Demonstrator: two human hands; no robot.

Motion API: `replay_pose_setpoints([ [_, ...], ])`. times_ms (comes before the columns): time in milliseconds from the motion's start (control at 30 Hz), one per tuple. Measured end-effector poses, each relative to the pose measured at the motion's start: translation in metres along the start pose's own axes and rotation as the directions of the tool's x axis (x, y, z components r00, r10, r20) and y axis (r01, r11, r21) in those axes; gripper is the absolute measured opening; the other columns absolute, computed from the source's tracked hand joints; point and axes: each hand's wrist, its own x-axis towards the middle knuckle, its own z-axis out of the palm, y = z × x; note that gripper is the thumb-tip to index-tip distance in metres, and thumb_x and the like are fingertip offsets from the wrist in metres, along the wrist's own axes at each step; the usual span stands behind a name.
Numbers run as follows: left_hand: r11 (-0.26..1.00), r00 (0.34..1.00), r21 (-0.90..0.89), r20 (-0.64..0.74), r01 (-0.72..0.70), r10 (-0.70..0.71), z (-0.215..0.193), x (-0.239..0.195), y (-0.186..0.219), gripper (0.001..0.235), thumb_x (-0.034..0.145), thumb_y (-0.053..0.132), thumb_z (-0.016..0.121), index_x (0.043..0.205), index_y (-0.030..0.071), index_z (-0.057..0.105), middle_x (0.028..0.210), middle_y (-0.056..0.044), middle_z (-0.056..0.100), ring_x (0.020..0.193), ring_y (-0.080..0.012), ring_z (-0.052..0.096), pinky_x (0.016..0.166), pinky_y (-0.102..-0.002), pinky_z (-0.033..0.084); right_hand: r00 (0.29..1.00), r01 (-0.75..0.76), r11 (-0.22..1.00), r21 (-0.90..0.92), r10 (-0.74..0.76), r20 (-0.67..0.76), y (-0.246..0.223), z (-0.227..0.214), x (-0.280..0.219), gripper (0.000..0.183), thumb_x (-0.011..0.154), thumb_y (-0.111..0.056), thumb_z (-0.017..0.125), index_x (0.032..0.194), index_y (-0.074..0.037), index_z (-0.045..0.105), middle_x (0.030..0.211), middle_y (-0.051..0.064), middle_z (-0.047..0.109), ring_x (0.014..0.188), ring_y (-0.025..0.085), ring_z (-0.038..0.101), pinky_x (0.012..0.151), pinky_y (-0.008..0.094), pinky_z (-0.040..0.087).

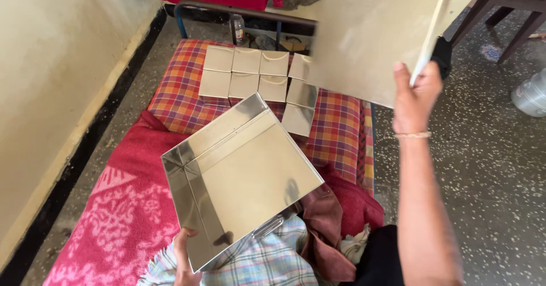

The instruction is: The person assembles a stainless steel compartmentalized tray by placing multiple small metal inserts into a larger tray base. They then place a lid on top and wipe the lid with a cloth.

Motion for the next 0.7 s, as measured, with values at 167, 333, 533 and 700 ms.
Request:
replay_pose_setpoints([
  [167, 0.987, 0.986, -0.086, 0.11, 0.139, -0.129, -0.001, -0.001, 0.004, 0.074, 0.069, -0.008, 0.072, 0.137, 0.001, 0.042, 0.12, -0.017, 0.05, 0.113, -0.0263, 0.054, 0.099, -0.034, 0.041, 0.984, 0.164, 0.932, -0.322, -0.134, 0.114, -0.016, -0.045, -0.011, 0.036, 0.105, -0.006, 0.079, 0.091, -0.004, 0.046, 0.081, 0.0, 0.051, 0.072, 0.008, 0.045, 0.062, 0.029, 0.039],
  [333, 0.979, 0.984, -0.153, 0.135, 0.137, -0.116, -0.004, -0.005, -0.013, 0.087, 0.065, -0.011, 0.066, 0.147, 0.002, 0.038, 0.13, -0.019, 0.053, 0.121, -0.0298, 0.052, 0.106, -0.036, 0.038, 0.98, 0.145, 0.783, -0.605, -0.028, 0.199, -0.017, -0.044, -0.043, 0.032, 0.097, -0.016, 0.081, 0.085, -0.003, 0.054, 0.068, 0.007, 0.059, 0.059, 0.013, 0.054, 0.051, 0.032, 0.041],
  [533, 0.665, 0.865, -0.566, 0.205, 0.487, -0.459, -0.018, 0.047, -0.054, 0.055, 0.084, 0.011, 0.068, 0.133, -0.001, 0.045, 0.118, -0.019, 0.057, 0.103, -0.0314, 0.06, 0.091, -0.047, 0.053, 0.973, 0.097, 0.725, -0.682, 0.076, 0.218, -0.007, -0.045, -0.074, 0.034, 0.092, -0.025, 0.083, 0.088, -0.002, 0.059, 0.07, 0.013, 0.067, 0.058, 0.022, 0.064, 0.053, 0.039, 0.048],
  [700, -0.139, 0.328, -0.667, 0.524, 0.732, -0.786, -0.045, 0.146, -0.055, 0.039, 0.079, 0.029, 0.053, 0.108, 0.005, 0.061, 0.091, -0.01, 0.063, 0.073, -0.0249, 0.066, 0.065, -0.045, 0.06, 0.959, 0.093, 0.737, -0.669, 0.113, 0.258, -0.002, -0.048, -0.077, 0.032, 0.091, -0.03, 0.081, 0.094, -0.004, 0.062, 0.075, 0.011, 0.069, 0.062, 0.024, 0.069, 0.055, 0.039, 0.052],
])
